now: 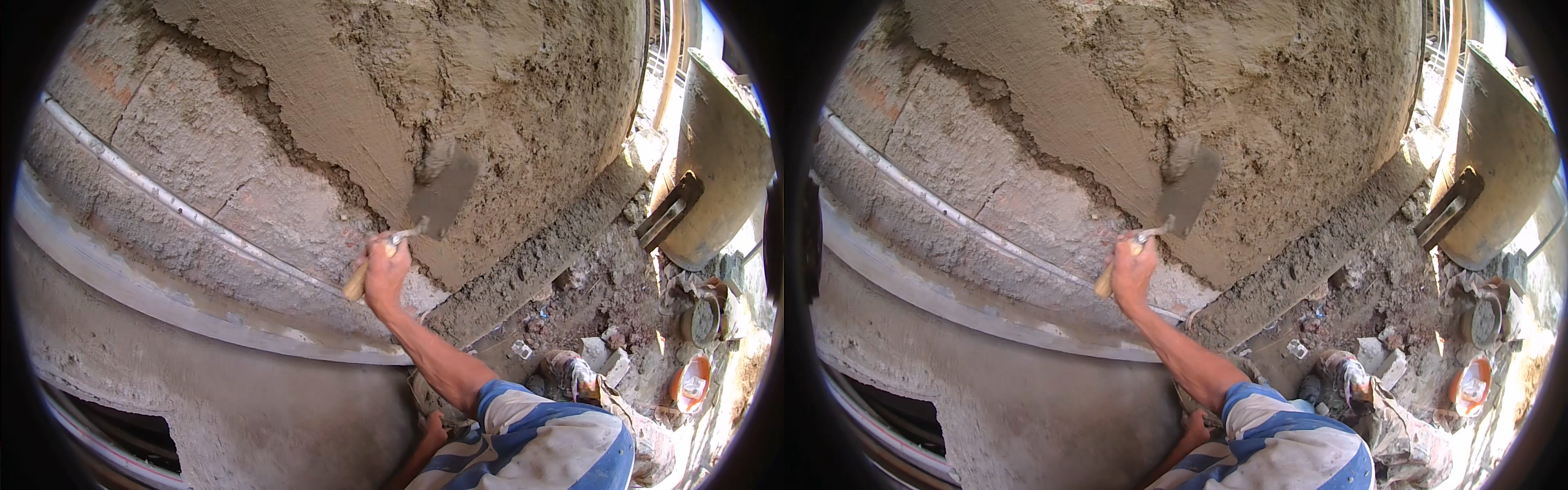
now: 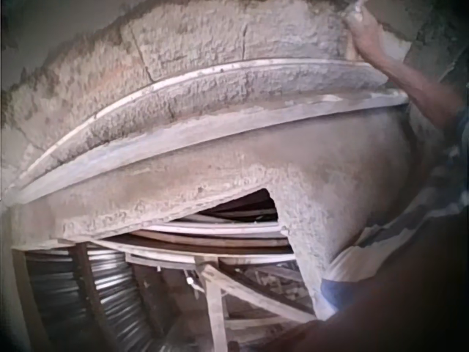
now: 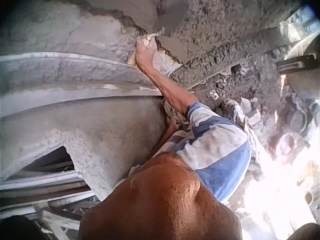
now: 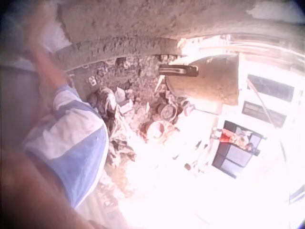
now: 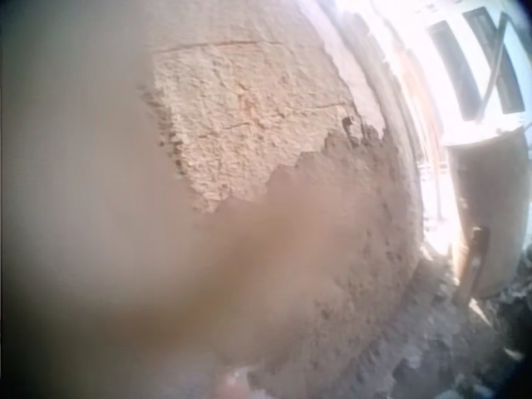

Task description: The person applies wet plaster to a concrete wall using a trowel and a small bucket of mortar, smoothing the mixture across the surface around a pipe.

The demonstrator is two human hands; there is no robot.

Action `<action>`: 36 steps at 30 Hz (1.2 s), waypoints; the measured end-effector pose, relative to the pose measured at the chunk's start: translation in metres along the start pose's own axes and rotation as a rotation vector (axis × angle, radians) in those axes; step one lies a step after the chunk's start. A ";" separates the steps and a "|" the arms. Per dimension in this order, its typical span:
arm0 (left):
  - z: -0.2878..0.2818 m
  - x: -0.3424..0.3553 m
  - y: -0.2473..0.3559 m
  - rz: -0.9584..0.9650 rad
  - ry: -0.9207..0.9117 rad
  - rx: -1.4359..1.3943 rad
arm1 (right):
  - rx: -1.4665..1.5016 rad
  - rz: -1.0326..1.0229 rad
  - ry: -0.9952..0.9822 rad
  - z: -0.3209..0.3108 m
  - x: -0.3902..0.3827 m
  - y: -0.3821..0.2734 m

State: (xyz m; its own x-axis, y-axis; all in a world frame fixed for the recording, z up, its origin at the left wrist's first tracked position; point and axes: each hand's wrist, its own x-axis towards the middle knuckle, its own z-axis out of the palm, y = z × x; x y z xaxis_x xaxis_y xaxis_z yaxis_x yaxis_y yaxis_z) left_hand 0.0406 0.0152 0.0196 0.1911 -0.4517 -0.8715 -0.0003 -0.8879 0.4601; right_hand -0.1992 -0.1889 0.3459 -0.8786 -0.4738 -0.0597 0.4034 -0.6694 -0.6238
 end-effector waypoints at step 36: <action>0.083 -0.120 0.044 0.747 -0.303 0.237 | -2.065 0.148 -1.500 -0.405 -0.041 -0.115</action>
State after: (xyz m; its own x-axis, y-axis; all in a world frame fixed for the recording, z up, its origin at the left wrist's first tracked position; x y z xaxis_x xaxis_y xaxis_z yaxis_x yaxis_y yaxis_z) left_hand -0.0637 0.0233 0.1305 -0.2130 -0.9021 -0.3753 -0.2347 -0.3256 0.9159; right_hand -0.3126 0.1394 0.1044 0.1054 -0.9114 -0.3979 -0.9471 0.0300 -0.3195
